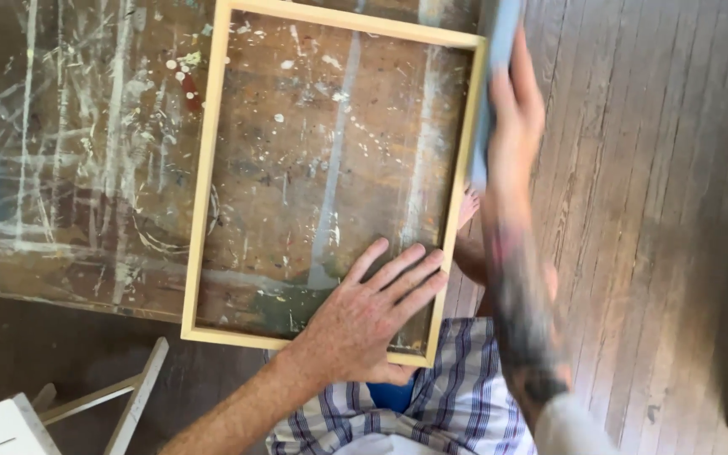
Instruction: Sanding the edges and surfaces of a wooden frame using a sanding block to smooth the wood.
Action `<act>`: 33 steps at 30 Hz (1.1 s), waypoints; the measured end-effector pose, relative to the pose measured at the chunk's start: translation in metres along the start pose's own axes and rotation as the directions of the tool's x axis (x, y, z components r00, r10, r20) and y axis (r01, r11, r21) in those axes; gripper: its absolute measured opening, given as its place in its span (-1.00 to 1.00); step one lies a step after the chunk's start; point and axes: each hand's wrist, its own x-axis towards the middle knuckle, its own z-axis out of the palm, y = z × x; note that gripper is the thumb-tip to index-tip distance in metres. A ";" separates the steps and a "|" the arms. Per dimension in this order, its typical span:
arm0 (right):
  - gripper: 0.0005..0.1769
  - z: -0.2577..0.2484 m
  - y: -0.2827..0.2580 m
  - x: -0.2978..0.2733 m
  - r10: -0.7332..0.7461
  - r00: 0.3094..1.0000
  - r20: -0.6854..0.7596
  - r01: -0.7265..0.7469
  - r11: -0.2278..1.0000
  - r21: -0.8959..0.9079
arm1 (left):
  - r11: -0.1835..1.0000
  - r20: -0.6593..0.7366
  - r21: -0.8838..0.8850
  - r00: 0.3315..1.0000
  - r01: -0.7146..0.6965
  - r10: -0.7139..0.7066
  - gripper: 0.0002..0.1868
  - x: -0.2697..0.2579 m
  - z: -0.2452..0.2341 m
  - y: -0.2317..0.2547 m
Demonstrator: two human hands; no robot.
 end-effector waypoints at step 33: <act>-0.44 0.008 0.035 -0.025 -0.178 0.984 -0.031 0.177 0.919 0.353 | 0.997 0.167 0.046 0.984 0.061 -0.068 0.29 0.008 0.004 0.006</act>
